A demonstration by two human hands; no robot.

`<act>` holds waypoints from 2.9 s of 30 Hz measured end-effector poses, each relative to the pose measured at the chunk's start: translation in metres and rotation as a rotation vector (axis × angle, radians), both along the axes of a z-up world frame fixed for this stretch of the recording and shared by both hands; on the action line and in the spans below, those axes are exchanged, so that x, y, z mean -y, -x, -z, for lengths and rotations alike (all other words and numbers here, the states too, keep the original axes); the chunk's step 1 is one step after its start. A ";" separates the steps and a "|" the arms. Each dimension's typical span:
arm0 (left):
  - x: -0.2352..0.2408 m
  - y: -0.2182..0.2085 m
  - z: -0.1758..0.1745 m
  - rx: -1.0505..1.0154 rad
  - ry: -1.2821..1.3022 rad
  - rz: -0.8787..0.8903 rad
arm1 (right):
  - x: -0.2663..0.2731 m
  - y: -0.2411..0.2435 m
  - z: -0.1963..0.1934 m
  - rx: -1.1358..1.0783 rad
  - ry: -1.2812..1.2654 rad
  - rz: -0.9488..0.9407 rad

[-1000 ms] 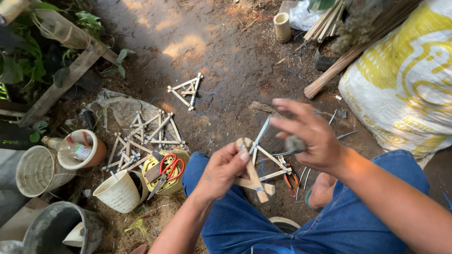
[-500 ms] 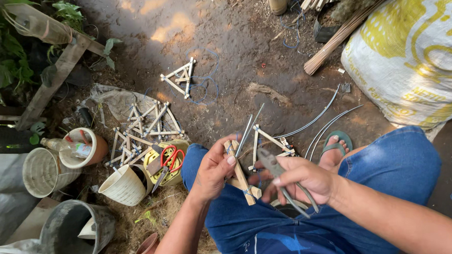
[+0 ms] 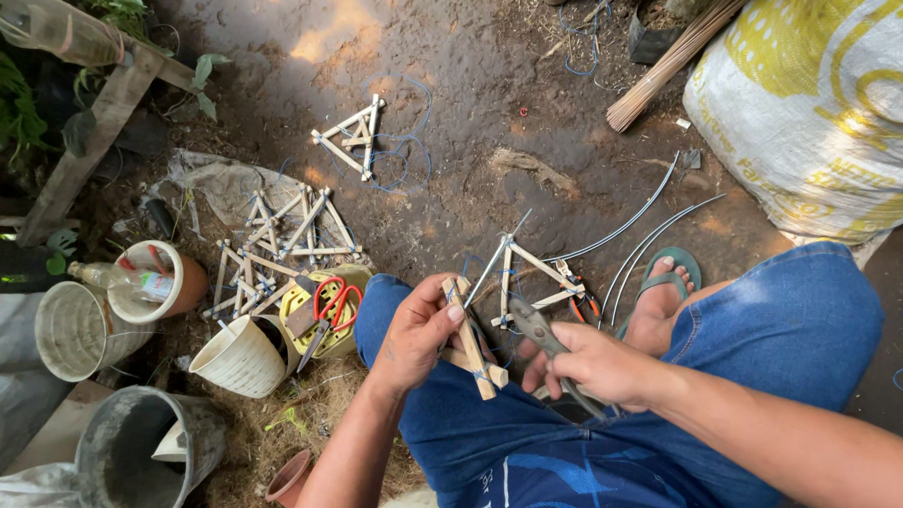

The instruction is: The person assembles small triangular wooden structures by hand, using pliers to bend and secure metal wire around the joints. They repeatedly adjust the wire and reposition the wooden pieces to form stable frames.

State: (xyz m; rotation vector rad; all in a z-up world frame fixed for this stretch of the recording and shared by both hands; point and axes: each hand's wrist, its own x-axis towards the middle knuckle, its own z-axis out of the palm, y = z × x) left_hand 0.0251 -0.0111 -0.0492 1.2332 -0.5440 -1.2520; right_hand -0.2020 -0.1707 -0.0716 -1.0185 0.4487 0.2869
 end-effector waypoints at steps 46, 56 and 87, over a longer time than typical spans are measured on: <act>-0.029 0.037 0.027 -0.081 0.002 -0.084 | -0.007 -0.019 -0.015 0.089 0.825 -0.396; -0.016 0.061 0.024 -0.166 -0.055 -0.229 | -0.010 -0.003 -0.015 0.043 0.867 -0.350; -0.037 0.022 -0.030 1.338 -0.449 -0.251 | -0.024 -0.067 0.013 0.175 1.262 -0.456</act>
